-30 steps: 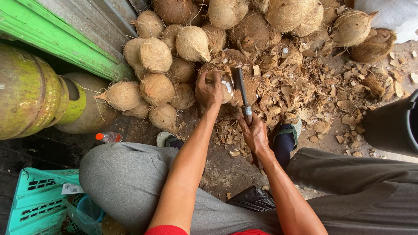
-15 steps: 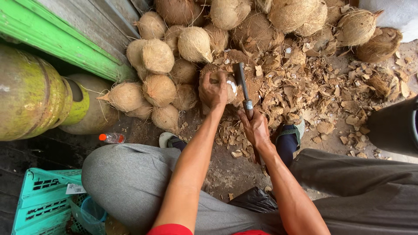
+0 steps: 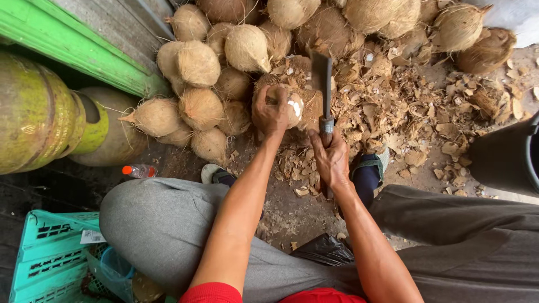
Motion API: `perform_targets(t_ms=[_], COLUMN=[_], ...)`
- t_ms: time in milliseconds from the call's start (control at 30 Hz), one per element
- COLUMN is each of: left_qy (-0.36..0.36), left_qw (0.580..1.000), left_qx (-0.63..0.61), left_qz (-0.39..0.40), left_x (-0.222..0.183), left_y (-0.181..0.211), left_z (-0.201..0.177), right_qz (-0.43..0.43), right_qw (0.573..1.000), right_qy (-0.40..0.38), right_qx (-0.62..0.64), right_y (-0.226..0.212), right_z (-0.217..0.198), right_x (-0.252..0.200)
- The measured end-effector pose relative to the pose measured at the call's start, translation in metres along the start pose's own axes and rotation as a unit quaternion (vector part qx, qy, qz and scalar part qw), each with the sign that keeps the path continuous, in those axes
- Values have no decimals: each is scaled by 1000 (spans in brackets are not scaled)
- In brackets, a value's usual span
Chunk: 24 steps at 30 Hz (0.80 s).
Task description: The person sits on the ground and uses a curved blade to peel the husk off a coconut. They rotate the coconut with their left hand while striking the husk with the blade in their right hand, removing fibrous material until the hard shell is exposed.
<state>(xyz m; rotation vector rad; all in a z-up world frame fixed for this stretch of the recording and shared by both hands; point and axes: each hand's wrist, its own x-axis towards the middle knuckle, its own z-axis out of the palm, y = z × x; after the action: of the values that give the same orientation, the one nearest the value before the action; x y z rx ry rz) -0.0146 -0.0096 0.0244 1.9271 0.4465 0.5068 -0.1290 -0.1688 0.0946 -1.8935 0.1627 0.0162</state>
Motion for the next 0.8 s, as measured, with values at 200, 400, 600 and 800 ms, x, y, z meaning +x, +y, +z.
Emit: perform_targets(t_ms=[200,400,600,800], left_qy=[-23,-64,-57,-31], left_qw=[999,996,998,998], left_qx=[-7,-63,-3,3], left_qz=[36,-5,39,47], left_x=[-4,-5,3,1], left_y=[10,0,7,13], left_z=[6,-23,-10,-6], right_qz=[139,140,262,100], right_qw=[979,980,955,992], right_qy=[-78,-90,-117,8], right_qx=[-125,-110,70,82], right_y=[-1,-8,-28,-7], right_z=[1,3,-22,-9], right_x=[11,6,16,9])
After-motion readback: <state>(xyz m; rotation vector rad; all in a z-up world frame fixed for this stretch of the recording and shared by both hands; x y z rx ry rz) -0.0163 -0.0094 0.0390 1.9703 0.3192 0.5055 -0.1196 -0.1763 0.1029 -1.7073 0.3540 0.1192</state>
